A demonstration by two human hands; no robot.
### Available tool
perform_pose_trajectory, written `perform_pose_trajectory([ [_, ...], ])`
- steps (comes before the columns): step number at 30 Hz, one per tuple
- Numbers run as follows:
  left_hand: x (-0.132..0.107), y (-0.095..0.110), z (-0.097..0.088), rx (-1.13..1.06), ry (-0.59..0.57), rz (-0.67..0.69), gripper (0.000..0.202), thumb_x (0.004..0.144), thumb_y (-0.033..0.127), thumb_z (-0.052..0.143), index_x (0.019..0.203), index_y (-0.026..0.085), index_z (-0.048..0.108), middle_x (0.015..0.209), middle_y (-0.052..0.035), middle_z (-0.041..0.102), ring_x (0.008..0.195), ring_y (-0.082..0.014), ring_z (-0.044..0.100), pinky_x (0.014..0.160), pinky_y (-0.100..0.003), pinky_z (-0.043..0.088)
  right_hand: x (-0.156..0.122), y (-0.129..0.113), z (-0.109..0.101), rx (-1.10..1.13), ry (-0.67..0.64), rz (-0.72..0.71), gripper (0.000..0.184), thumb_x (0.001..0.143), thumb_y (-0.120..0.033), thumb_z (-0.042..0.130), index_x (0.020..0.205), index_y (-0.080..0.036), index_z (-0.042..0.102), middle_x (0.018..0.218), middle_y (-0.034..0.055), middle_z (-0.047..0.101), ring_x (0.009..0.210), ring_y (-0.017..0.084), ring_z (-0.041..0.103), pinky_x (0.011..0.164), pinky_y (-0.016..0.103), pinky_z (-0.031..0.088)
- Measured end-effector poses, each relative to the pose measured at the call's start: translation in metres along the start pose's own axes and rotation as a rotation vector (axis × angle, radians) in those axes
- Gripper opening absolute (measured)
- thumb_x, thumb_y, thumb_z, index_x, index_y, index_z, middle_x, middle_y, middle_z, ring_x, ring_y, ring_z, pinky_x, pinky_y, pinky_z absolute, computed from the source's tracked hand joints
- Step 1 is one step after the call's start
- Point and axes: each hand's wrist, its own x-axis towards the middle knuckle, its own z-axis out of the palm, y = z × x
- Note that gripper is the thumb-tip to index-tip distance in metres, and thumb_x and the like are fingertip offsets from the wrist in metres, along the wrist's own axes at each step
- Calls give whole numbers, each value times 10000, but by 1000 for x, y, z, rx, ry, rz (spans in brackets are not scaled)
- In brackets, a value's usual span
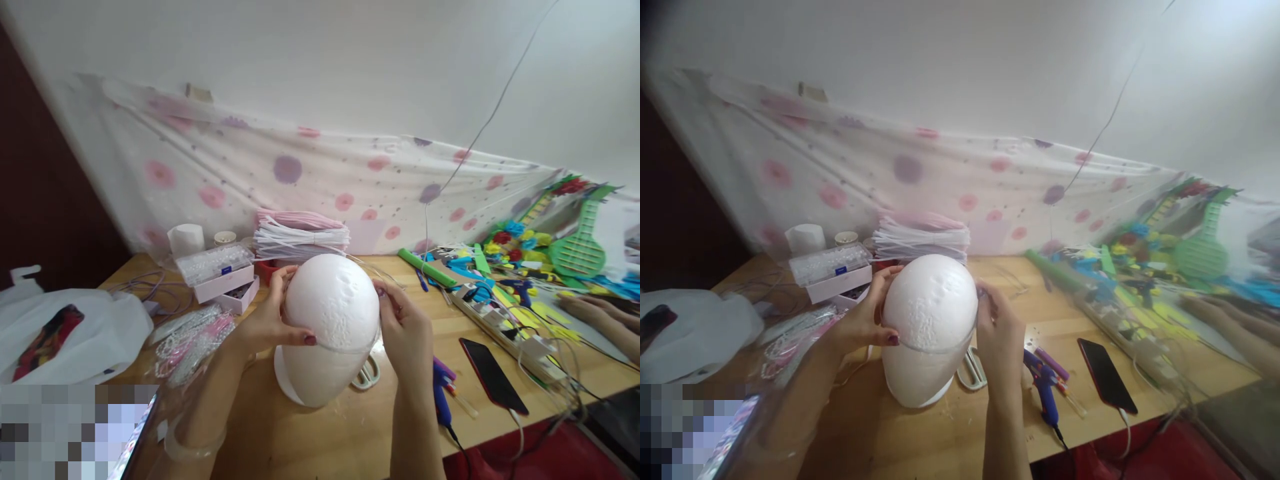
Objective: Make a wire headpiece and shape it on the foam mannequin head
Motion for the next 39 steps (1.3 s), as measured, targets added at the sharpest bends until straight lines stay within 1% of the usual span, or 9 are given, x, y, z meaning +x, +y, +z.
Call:
perform_pose_trajectory([
  [2, 1, 3, 1, 35, -16, 8, 1159, 472, 534, 913, 1338, 253, 194, 1508, -196, 266, 1434, -379, 256, 1169, -487, 249, -2, 1, -1, 22, -4, -5, 302, 912, -371, 506, 1047, -210, 724, 996, 55, 769, 900, 224, 689, 781, 317, 485],
  [5, 4, 2, 1, 38, 7, 12, 1177, 462, 548, 911, 1338, 243, 187, 1524, -208, 241, 1453, -383, 215, 1179, -482, 231, -3, 5, 1, 40, -21, -18, 313, 912, -347, 490, 1064, -204, 723, 1014, 60, 767, 934, 226, 686, 793, 316, 490],
  [12, 4, -7, -3, -20, 46, 29, 1215, 466, 573, 907, 1370, 224, 174, 1555, -225, 210, 1458, -383, 221, 1191, -481, 210, -1, 5, 5, 42, -22, -6, 321, 911, -373, 502, 1066, -214, 733, 1072, 67, 760, 961, 233, 691, 788, 314, 505],
  [18, 5, -5, -3, 10, 7, 2, 1287, 457, 571, 910, 1419, 233, 124, 1565, -227, 186, 1460, -399, 205, 1195, -513, 185, -4, 1, 2, -19, -4, 3, 328, 929, -355, 472, 1078, -216, 729, 1059, 62, 765, 978, 242, 683, 796, 321, 494],
  [21, 5, -8, -5, 53, 5, -17, 1305, 458, 565, 911, 1449, 247, 123, 1561, -214, 212, 1457, -413, 203, 1192, -537, 177, -4, 5, 1, -39, -7, 15, 334, 921, -376, 480, 1071, -221, 735, 1021, 62, 771, 944, 255, 686, 774, 333, 492],
  [26, 4, -13, -10, 91, 33, 6, 1299, 465, 569, 910, 1485, 272, 163, 1545, -189, 278, 1452, -430, 214, 1183, -570, 189, -2, 6, 3, -22, -11, 37, 354, 926, -394, 471, 1084, -217, 734, 1007, 69, 772, 922, 261, 687, 752, 335, 493],
  [29, 6, -12, -12, 127, 11, -5, 1326, 464, 580, 907, 1487, 258, 128, 1551, -205, 250, 1452, -423, 219, 1188, -573, 177, 0, 5, 4, -19, -34, 34, 354, 925, -386, 466, 1093, -218, 729, 1014, 68, 770, 935, 261, 686, 754, 332, 497],
  [34, 10, -7, -14, 199, -40, -1, 1339, 481, 606, 890, 1490, 251, 86, 1569, -203, 204, 1461, -412, 204, 1201, -553, 146, 3, 7, 6, 48, -90, 2, 370, 939, -347, 423, 1162, -235, 695, 1121, 64, 743, 1074, 255, 654, 856, 345, 491],
  [39, 13, -1, -12, 217, -21, -33, 1385, 444, 653, 878, 1481, 222, 67, 1567, -222, 180, 1466, -421, 175, 1206, -549, 124, 5, 12, 9, 85, -101, 8, 369, 950, -359, 413, 1157, -229, 689, 1110, 73, 739, 1062, 252, 649, 862, 358, 485],
])
